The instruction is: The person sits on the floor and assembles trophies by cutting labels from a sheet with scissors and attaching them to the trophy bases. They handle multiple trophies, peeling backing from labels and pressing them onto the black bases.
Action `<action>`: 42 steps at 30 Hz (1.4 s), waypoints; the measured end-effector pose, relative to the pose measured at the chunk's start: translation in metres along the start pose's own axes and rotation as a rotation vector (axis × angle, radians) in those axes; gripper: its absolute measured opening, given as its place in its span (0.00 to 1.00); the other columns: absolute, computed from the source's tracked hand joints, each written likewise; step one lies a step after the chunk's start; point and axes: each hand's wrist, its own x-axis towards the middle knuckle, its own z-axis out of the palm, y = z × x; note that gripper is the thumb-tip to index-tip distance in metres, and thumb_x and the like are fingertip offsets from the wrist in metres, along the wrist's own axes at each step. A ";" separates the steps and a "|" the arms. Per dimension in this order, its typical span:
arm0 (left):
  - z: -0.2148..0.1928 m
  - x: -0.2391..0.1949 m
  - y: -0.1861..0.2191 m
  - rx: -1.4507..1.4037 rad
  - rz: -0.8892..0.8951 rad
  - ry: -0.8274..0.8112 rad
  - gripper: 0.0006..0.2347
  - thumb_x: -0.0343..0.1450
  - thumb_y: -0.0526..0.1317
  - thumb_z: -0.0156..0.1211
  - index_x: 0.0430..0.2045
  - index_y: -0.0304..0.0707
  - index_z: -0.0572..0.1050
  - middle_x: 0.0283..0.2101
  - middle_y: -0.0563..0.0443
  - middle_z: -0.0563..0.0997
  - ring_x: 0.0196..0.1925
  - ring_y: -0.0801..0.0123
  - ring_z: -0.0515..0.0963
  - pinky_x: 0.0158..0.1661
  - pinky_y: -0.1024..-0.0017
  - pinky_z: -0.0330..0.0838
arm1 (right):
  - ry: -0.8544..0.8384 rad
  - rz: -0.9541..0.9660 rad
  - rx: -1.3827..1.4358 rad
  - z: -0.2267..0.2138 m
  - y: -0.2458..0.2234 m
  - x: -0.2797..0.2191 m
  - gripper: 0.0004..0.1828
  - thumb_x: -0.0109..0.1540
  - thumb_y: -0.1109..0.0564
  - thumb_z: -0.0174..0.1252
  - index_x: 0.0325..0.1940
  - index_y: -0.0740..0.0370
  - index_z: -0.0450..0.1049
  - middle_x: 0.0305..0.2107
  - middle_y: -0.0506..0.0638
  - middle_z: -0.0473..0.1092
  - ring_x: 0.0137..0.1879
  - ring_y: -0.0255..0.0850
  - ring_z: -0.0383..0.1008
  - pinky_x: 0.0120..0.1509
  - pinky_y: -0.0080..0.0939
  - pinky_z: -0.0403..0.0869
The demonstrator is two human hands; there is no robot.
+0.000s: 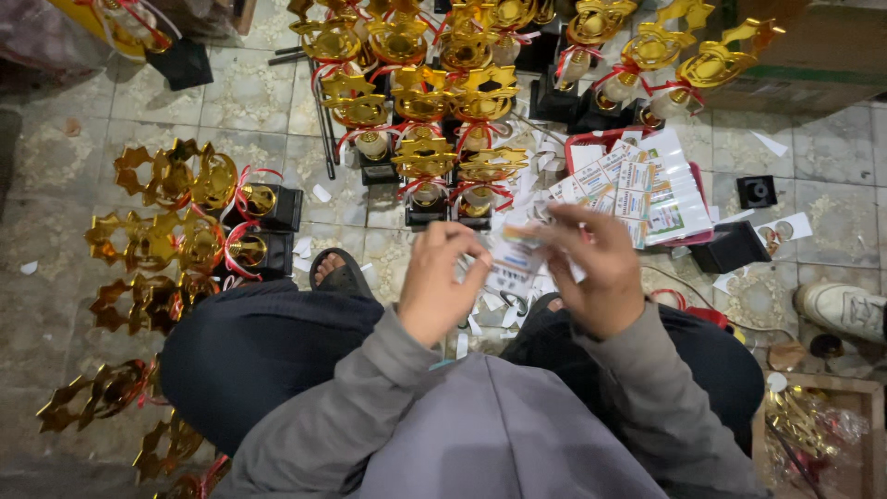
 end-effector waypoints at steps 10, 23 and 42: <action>-0.002 -0.014 0.018 0.220 0.024 -0.080 0.04 0.61 0.40 0.58 0.18 0.41 0.73 0.41 0.46 0.71 0.47 0.47 0.69 0.45 0.55 0.65 | -0.277 -0.156 -0.303 0.021 0.022 -0.032 0.08 0.52 0.47 0.62 0.32 0.46 0.72 0.26 0.42 0.69 0.38 0.41 0.70 0.54 0.47 0.63; -0.021 0.002 -0.016 0.014 -0.085 0.042 0.21 0.67 0.45 0.54 0.55 0.43 0.65 0.52 0.42 0.66 0.58 0.47 0.63 0.57 0.53 0.55 | 0.099 0.546 0.382 -0.030 0.192 0.050 0.08 0.61 0.60 0.58 0.40 0.59 0.65 0.34 0.50 0.65 0.41 0.39 0.66 0.52 0.37 0.68; -0.013 0.031 -0.050 0.011 -0.263 -0.014 0.20 0.66 0.46 0.55 0.52 0.45 0.68 0.52 0.48 0.69 0.58 0.59 0.66 0.56 0.63 0.57 | -0.367 0.386 -0.385 0.074 0.356 0.182 0.45 0.55 0.73 0.52 0.70 0.65 0.36 0.60 0.73 0.56 0.56 0.69 0.59 0.52 0.63 0.63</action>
